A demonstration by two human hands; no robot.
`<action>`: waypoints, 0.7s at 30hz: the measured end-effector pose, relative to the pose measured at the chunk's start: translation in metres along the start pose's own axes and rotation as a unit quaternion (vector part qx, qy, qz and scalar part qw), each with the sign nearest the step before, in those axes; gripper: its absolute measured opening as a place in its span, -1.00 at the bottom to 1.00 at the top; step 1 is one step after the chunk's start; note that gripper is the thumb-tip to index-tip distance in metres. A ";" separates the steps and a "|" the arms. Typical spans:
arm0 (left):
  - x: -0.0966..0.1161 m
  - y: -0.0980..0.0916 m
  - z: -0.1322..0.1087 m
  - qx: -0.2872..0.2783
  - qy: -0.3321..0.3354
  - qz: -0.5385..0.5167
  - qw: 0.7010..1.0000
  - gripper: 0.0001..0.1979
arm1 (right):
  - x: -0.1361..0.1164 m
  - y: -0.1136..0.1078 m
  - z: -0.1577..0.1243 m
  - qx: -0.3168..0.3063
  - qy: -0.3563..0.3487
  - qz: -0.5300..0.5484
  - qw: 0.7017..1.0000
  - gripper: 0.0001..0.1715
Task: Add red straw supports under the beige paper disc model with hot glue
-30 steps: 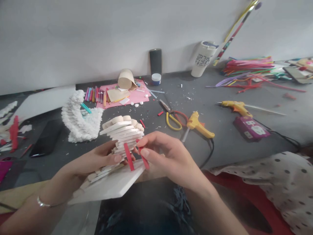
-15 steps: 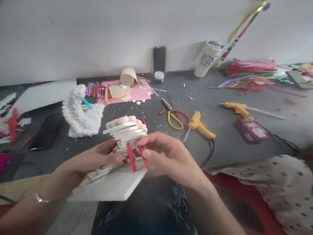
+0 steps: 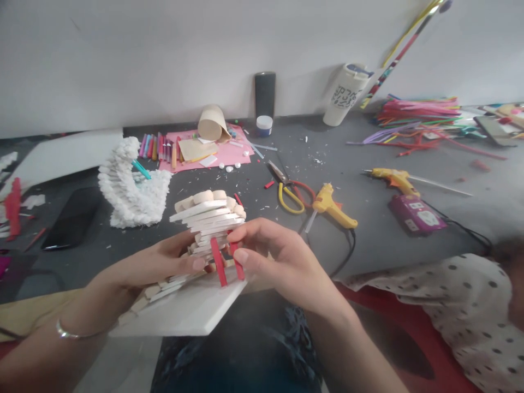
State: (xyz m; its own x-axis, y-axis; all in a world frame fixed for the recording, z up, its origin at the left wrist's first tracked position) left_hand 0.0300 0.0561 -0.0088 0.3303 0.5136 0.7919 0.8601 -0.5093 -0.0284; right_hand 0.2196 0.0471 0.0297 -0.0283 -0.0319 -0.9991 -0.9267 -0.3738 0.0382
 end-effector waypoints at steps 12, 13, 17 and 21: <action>-0.004 0.004 -0.001 0.003 -0.011 -0.034 0.999 -0.06 | 0.006 0.008 -0.003 -0.013 0.029 0.097 0.995 -0.85; -0.004 0.002 -0.001 0.007 -0.009 -0.035 0.999 -0.05 | 0.007 0.008 -0.004 -0.018 0.033 0.098 0.994 -0.84; -0.004 -0.002 -0.001 0.009 0.022 -0.034 0.999 -0.11 | 0.007 0.009 -0.007 -0.036 0.035 0.102 0.994 -0.84; 0.004 -0.004 -0.003 0.023 0.070 -0.029 0.997 -0.18 | -0.004 0.006 -0.012 -0.025 0.007 0.082 0.996 -0.91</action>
State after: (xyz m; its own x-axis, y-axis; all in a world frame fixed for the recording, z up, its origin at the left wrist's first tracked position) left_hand 0.0269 0.0579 -0.0039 0.2256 0.4380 0.8702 0.8938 -0.4485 -0.0060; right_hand 0.2184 0.0333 0.0343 -0.1727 -0.1083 -0.9790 -0.8904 -0.4079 0.2022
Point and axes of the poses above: each hand's wrist, its own z-axis towards the middle knuckle, its own y-axis out of the palm, x = y × z, the point moved 8 cm from there along z, towards the middle knuckle, and after that the axes turned 4 degrees about -z, right-handed, at the moved point
